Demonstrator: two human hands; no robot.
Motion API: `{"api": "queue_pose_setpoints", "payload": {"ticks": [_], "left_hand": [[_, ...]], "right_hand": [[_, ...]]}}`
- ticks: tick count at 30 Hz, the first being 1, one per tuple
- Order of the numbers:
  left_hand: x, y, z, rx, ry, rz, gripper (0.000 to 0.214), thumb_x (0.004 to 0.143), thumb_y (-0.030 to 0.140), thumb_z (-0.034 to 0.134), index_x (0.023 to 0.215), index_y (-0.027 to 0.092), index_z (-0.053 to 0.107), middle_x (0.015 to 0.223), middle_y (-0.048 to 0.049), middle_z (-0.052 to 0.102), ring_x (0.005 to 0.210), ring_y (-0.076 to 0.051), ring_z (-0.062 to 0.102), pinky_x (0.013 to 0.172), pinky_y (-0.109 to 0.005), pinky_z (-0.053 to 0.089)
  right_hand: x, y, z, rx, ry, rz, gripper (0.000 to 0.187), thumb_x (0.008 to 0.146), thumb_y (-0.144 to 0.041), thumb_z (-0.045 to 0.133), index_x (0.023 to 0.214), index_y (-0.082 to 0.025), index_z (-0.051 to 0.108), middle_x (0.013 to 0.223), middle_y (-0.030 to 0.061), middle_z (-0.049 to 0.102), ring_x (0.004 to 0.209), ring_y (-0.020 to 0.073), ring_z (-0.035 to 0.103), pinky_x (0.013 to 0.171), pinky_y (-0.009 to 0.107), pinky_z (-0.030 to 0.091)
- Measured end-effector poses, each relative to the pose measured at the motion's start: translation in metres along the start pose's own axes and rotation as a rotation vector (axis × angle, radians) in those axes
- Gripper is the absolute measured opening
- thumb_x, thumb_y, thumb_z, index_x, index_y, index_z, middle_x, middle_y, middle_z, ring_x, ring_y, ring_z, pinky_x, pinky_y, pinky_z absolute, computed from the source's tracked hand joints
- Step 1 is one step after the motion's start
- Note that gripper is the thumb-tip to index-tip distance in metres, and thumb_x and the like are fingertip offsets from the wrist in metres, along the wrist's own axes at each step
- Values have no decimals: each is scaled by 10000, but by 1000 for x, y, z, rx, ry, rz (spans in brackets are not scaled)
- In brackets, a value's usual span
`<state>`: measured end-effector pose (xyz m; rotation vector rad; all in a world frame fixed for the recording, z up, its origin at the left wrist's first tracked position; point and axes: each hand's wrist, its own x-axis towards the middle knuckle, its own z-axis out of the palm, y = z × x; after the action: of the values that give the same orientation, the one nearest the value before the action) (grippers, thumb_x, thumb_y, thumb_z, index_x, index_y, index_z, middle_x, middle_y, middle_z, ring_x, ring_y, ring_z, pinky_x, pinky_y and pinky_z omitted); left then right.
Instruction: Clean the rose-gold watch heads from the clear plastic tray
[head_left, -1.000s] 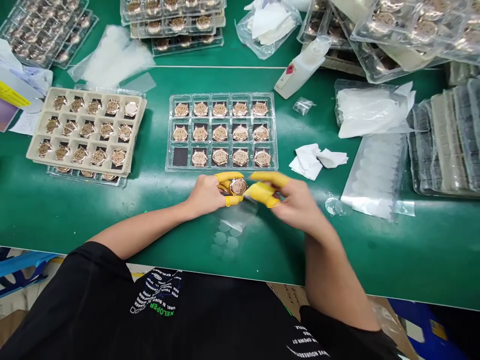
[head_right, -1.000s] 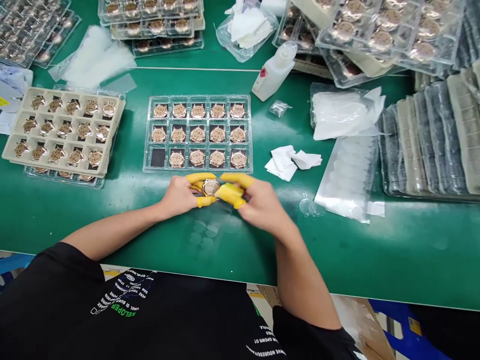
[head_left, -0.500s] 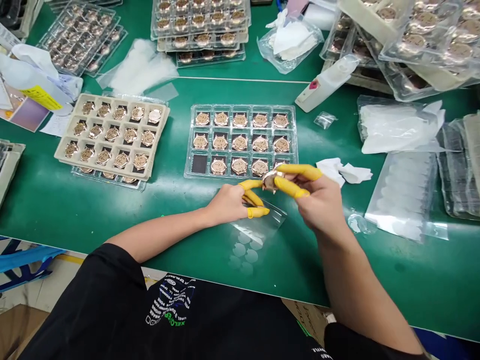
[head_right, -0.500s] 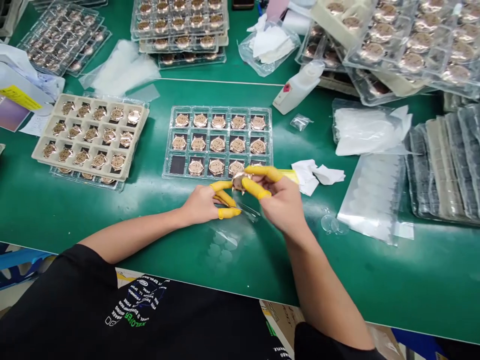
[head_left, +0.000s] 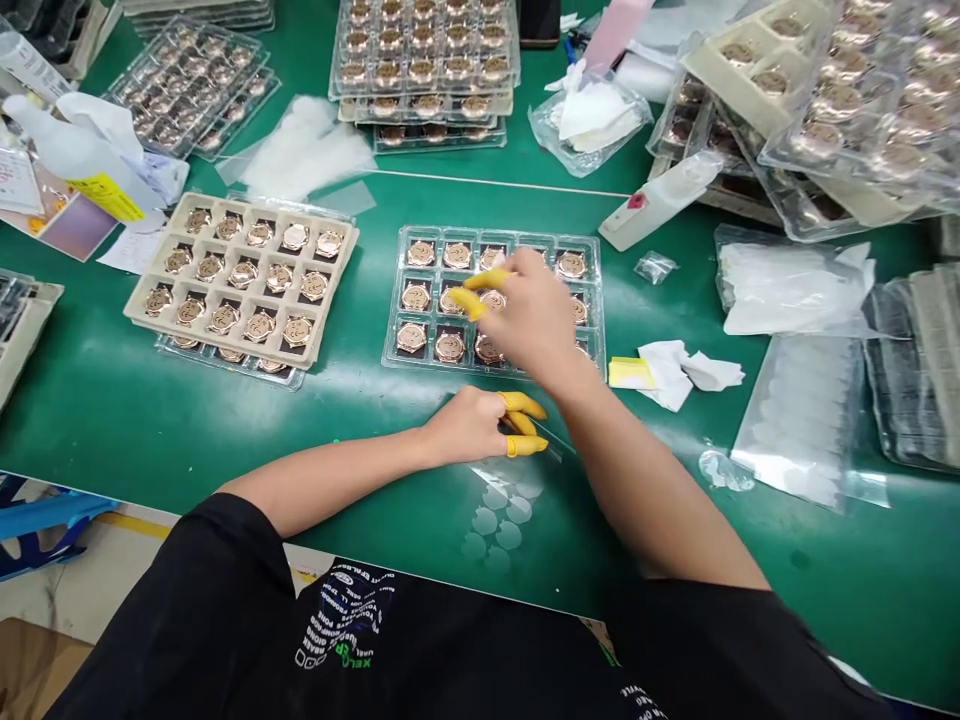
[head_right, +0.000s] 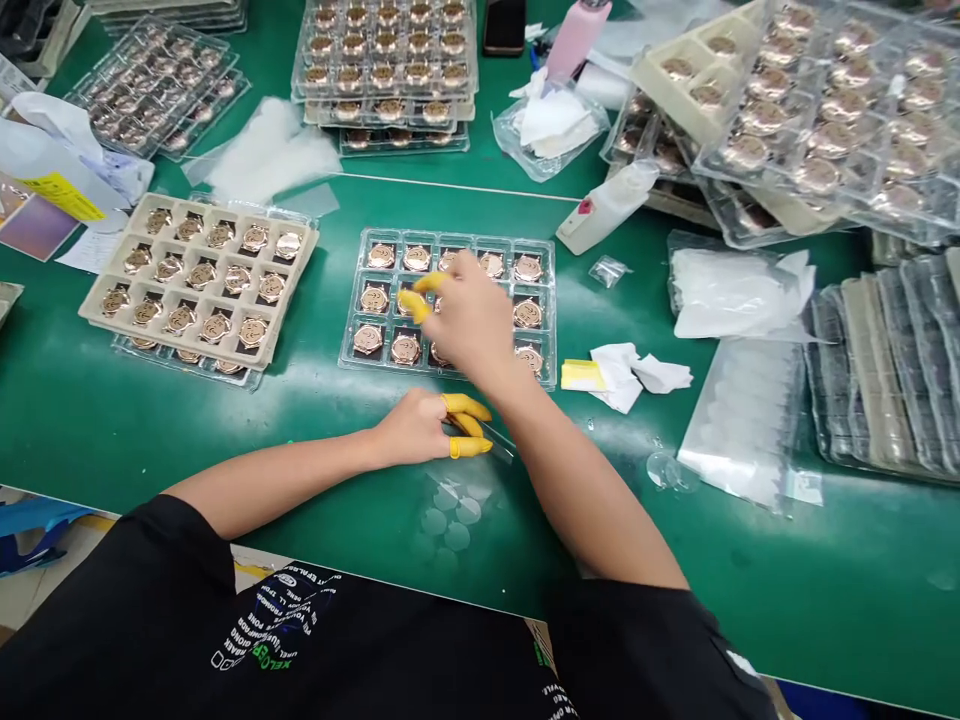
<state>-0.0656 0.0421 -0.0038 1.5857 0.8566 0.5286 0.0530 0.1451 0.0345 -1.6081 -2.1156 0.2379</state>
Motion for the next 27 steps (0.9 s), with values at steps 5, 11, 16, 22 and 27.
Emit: {"api": "queue_pose_setpoints", "payload": {"ticks": [5,11,16,22,27], "left_hand": [[1,-3,3,-26,41,-14,333,854,314,832,1158,188,785,991,-21,870,855,-159,822,880,-285,659],[1,-5,3,-94,79,2,321,860,366,822,1126,188,793,910,-16,863,742,-145,799,821,-284,674],[-1,-8,1,-53,106,29,329,860,389,811,1125,194,801,925,-29,864,843,-176,827,878,-312,678],[-1,-7,-2,-51,123,34,332,846,397,812,1103,186,798,899,-31,860,818,-186,826,860,-333,693],[0,-5,-3,-170,159,-7,535,762,402,899,1222,171,755,923,-57,859,855,-212,840,863,-354,710]], "right_hand": [[-17,88,-34,-153,-14,373,291,908,-390,715,1056,-148,780,980,129,639,876,269,603,816,437,488],[-22,103,-40,-209,-171,457,364,835,-222,793,1179,-119,733,1212,191,600,892,283,637,845,461,484],[-16,102,-39,-86,-167,476,248,808,-220,817,1020,-142,715,1148,172,599,937,282,615,886,476,490],[-22,94,-49,279,-24,503,193,763,-213,789,903,-204,656,841,31,621,761,192,554,779,380,462],[-74,57,-68,910,-141,514,545,697,-395,900,1132,-245,606,755,-28,636,725,182,597,715,336,460]]}}
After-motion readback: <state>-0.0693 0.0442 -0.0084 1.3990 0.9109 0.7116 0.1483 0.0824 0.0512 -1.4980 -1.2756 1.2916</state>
